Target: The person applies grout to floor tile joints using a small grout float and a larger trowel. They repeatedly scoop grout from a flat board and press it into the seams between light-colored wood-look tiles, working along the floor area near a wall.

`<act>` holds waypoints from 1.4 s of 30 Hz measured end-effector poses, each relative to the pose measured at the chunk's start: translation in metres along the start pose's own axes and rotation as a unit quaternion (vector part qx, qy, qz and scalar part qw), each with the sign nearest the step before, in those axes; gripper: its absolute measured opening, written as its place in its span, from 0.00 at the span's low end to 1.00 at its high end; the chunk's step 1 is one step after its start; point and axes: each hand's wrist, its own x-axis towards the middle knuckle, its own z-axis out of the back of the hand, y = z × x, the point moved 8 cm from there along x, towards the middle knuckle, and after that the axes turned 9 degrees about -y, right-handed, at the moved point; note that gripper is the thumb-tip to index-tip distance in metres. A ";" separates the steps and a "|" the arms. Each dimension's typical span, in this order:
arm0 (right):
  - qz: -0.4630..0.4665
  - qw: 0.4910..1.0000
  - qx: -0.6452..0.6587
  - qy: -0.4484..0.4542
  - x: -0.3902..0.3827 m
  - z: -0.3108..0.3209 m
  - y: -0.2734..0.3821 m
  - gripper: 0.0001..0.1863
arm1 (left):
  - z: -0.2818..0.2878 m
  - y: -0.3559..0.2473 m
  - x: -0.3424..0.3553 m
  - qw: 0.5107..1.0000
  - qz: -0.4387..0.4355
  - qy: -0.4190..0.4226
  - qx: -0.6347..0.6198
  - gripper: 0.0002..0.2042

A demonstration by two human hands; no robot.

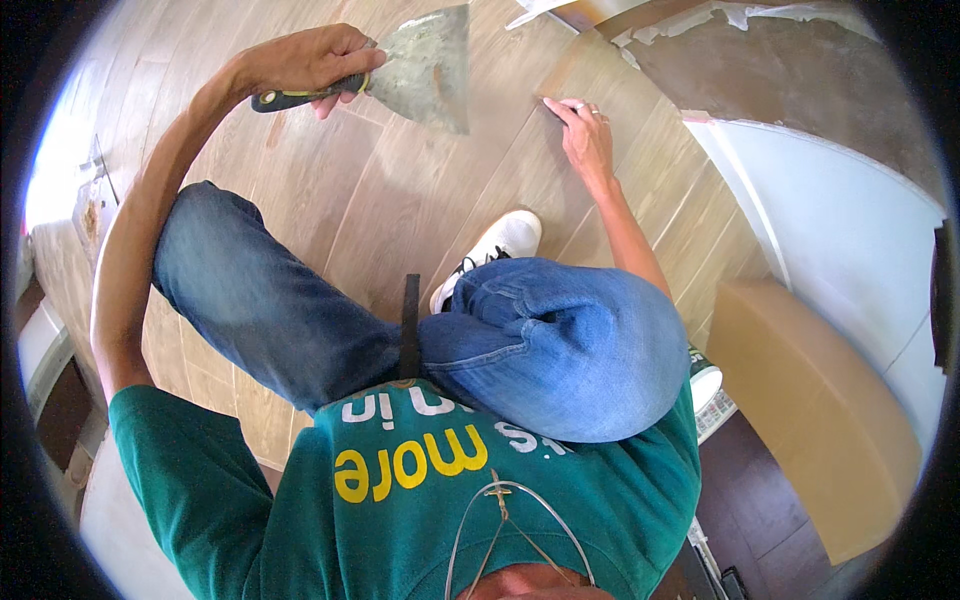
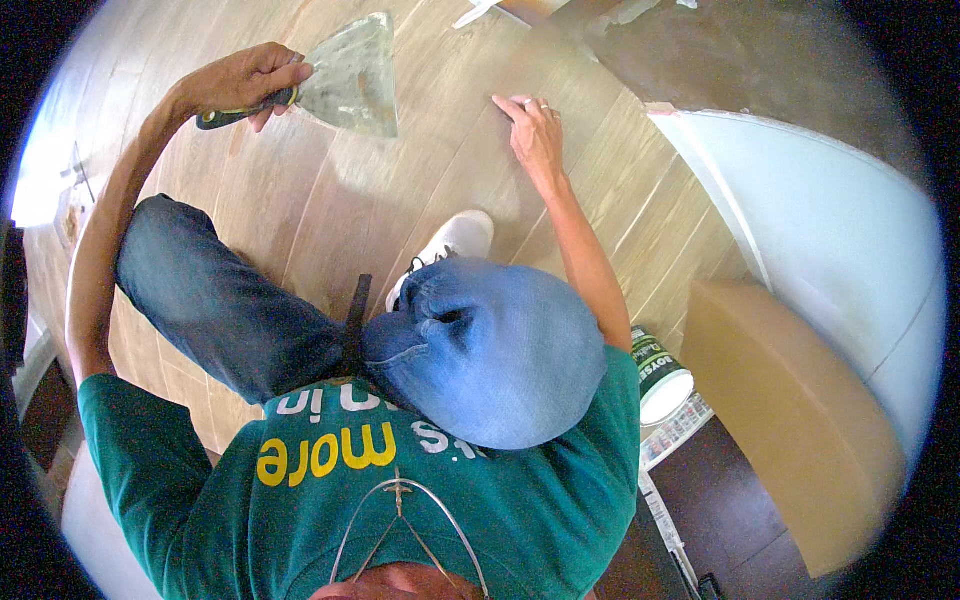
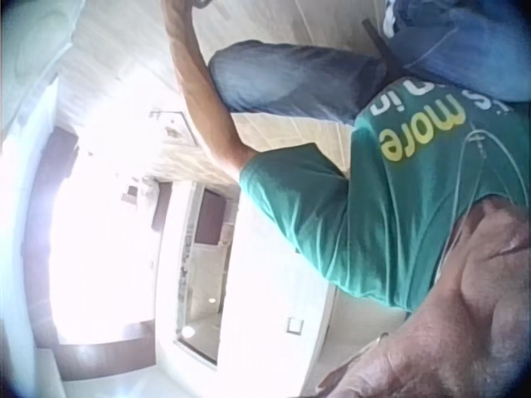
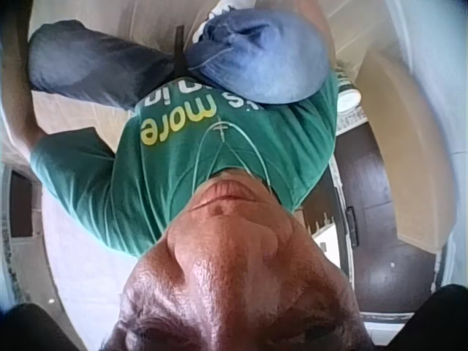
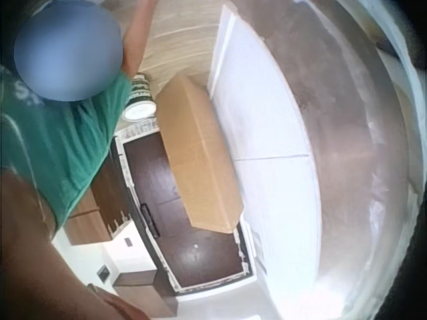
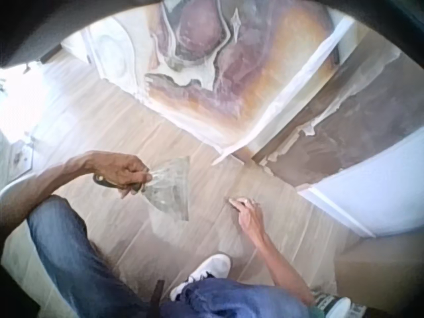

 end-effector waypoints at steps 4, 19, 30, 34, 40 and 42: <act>0.049 0.996 -0.070 -0.025 -0.020 -0.010 0.007 0.25 | 0.001 -0.002 0.004 1.000 -0.001 0.009 0.003 0.27; -0.044 0.996 -0.073 -0.004 0.000 -0.022 0.013 0.19 | 0.004 -0.001 -0.003 0.999 0.014 0.014 -0.039 0.26; -0.052 0.913 0.360 -0.185 0.004 0.118 0.118 0.21 | -0.011 -0.019 0.007 0.987 -0.001 0.072 -0.141 0.27; 0.122 0.900 0.306 -0.284 0.015 0.135 0.167 0.25 | -0.012 -0.033 -0.007 0.982 0.019 0.088 -0.164 0.26; 0.126 0.950 0.197 -0.207 -0.001 0.105 0.133 0.28 | -0.007 -0.031 -0.016 0.989 -0.004 0.088 -0.122 0.26; 0.110 0.958 0.188 -0.184 -0.002 0.110 0.124 0.27 | -0.004 -0.041 -0.012 0.992 -0.018 0.071 -0.107 0.26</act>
